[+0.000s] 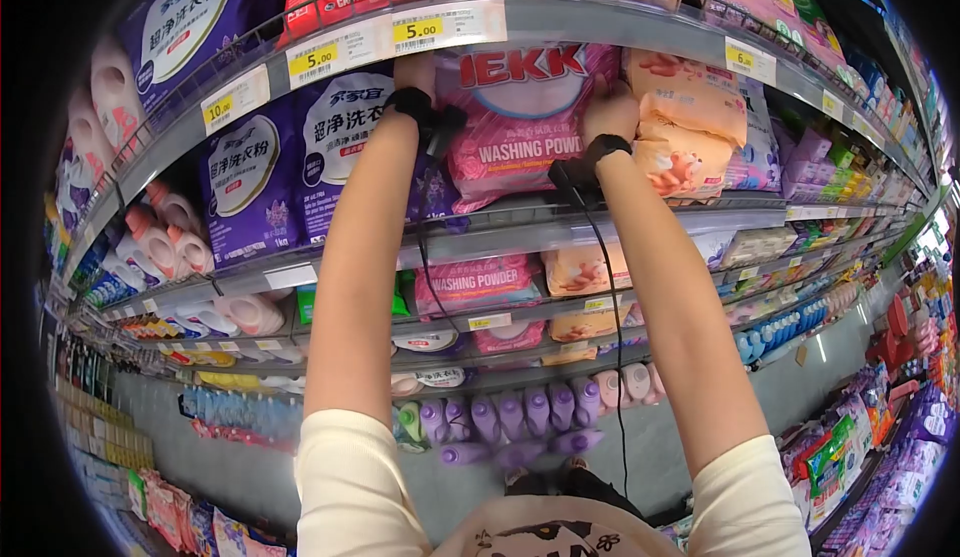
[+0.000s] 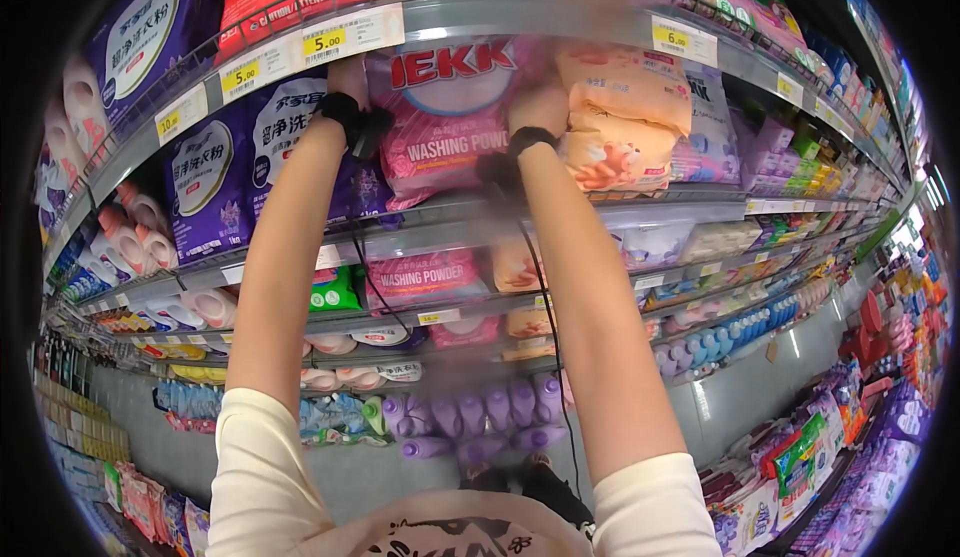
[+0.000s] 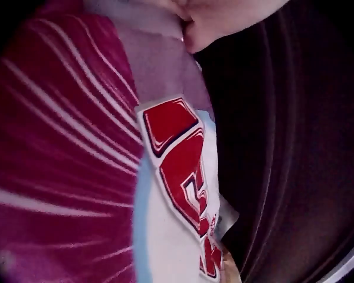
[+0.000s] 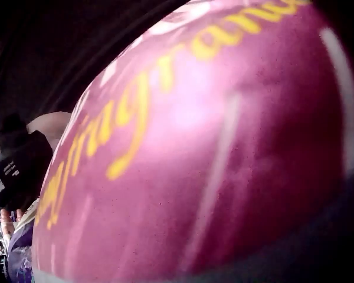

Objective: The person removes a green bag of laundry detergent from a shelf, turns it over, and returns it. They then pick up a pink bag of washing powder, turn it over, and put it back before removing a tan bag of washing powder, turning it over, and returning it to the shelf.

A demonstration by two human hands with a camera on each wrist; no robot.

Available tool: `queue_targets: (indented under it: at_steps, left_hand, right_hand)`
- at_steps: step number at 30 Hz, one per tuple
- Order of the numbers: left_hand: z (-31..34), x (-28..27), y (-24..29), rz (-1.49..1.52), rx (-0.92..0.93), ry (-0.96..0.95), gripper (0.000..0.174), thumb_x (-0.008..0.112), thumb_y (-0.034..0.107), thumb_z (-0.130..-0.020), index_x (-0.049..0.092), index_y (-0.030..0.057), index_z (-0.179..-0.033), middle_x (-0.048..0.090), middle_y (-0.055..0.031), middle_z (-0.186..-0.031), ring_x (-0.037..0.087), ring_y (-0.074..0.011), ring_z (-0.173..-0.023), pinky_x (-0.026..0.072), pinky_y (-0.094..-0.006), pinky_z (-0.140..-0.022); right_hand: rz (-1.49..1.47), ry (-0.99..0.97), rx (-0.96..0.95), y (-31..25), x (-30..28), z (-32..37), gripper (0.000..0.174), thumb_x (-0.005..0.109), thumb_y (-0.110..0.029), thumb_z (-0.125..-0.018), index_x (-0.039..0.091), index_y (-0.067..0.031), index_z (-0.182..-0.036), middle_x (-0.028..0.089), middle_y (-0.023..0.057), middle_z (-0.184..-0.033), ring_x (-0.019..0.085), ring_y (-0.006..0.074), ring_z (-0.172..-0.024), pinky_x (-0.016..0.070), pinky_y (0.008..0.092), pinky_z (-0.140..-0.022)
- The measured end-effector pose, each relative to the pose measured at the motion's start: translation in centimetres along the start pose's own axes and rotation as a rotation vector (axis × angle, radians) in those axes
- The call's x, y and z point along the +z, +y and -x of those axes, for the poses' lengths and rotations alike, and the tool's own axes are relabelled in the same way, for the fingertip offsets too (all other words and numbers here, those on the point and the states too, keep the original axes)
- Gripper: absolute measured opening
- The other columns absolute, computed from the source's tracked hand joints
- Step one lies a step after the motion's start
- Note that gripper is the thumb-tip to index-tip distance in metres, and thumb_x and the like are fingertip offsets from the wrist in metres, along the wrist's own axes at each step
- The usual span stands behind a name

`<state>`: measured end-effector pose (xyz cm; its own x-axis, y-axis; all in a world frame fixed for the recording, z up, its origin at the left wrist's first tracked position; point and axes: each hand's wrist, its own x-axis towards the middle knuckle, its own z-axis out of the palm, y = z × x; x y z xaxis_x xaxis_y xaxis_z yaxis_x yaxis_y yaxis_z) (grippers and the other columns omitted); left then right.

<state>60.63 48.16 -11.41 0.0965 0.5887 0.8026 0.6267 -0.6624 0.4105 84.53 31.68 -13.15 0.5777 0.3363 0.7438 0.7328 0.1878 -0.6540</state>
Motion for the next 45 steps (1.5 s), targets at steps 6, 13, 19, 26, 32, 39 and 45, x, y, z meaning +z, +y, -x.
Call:
queue_targets:
  at_steps: [6, 13, 19, 26, 32, 39, 45]
  left_hand:
    - [2.7, -2.3, 3.7, 0.252, -0.210, -0.269, 0.058, 0.055, 0.040, -0.080, 0.047, -0.0028, -0.119, 0.044, -0.0266, -0.124, 0.041, -0.0394, -0.115, 0.0344, -0.0394, -0.095]
    - [10.4, -4.6, 13.1, -0.233, 0.257, -0.302, 0.088, 0.062, 0.048, -0.074, 0.019, 0.0042, -0.137, 0.014, -0.0242, -0.142, 0.014, -0.0423, -0.131, 0.0168, -0.0471, -0.106]
    - [11.2, 0.9, 8.6, -0.201, -0.035, -0.445, 0.101, 0.049, 0.064, -0.076, 0.006, -0.0019, -0.139, 0.005, -0.0260, -0.144, 0.005, -0.0389, -0.134, 0.0088, -0.0419, -0.109]
    - [9.1, 0.5, 9.1, -0.202, -0.021, -0.338, 0.087, 0.054, 0.053, -0.079, 0.019, -0.0042, -0.134, 0.019, -0.0268, -0.139, 0.018, -0.0393, -0.131, 0.0213, -0.0424, -0.106]
    - [7.2, 2.4, 7.8, -0.517, 0.093, -0.199, 0.088, 0.054, 0.053, -0.077, 0.022, -0.0081, -0.131, 0.024, -0.0301, -0.135, 0.025, -0.0435, -0.126, 0.0245, -0.0454, -0.104]
    - [3.6, 1.4, 6.5, -0.214, 0.007, -0.526, 0.093, 0.062, 0.055, -0.070, 0.025, -0.0032, -0.132, 0.025, -0.0281, -0.136, 0.023, -0.0408, -0.128, 0.0242, -0.0432, -0.105]
    - [4.0, 5.1, 4.3, -0.141, -0.055, -0.313, 0.089, 0.060, 0.058, -0.072, 0.026, 0.0017, -0.133, 0.023, -0.0276, -0.137, 0.026, -0.0422, -0.126, 0.0268, -0.0430, -0.104]
  right_hand:
    - [0.161, -0.400, 0.127, -0.4, -0.4, -0.2, 0.043, 0.050, -0.030, -0.084, 0.042, 0.0007, -0.113, 0.052, 0.0300, -0.103, 0.051, 0.0414, -0.099, 0.0407, 0.0472, -0.082]
    - [0.181, -0.520, -0.466, 1.2, -3.0, 2.1, 0.065, 0.056, -0.030, -0.077, 0.029, -0.0030, -0.130, 0.030, 0.0274, -0.132, 0.031, 0.0437, -0.121, 0.0268, 0.0497, -0.100]
    - [0.375, -0.724, -0.232, 3.4, 0.2, 0.4, 0.088, 0.036, -0.066, -0.080, 0.017, -0.0046, -0.139, 0.008, 0.0237, -0.144, 0.007, 0.0374, -0.135, 0.0096, 0.0446, -0.109]
    - [0.525, -0.864, -0.214, 1.9, 0.7, -0.7, 0.075, 0.043, -0.055, -0.081, 0.024, -0.0081, -0.136, 0.016, 0.0214, -0.143, 0.019, 0.0404, -0.130, 0.0161, 0.0477, -0.106]
    - [0.343, -0.597, -0.430, -0.2, 6.0, -2.0, 0.060, 0.048, -0.038, -0.083, 0.031, -0.0101, -0.132, 0.023, 0.0209, -0.140, 0.026, 0.0425, -0.126, 0.0226, 0.0474, -0.104]
    - [0.500, -1.228, -0.245, 3.7, 10.1, -8.9, 0.060, 0.052, -0.048, -0.078, 0.046, -0.0080, -0.122, 0.036, 0.0231, -0.132, 0.038, 0.0373, -0.120, 0.0331, 0.0421, -0.098]
    - [0.391, -1.036, -0.614, 5.7, 11.7, -7.7, 0.054, 0.052, -0.050, -0.077, 0.053, -0.0127, -0.117, 0.045, 0.0219, -0.125, 0.044, 0.0347, -0.115, 0.0382, 0.0419, -0.094]
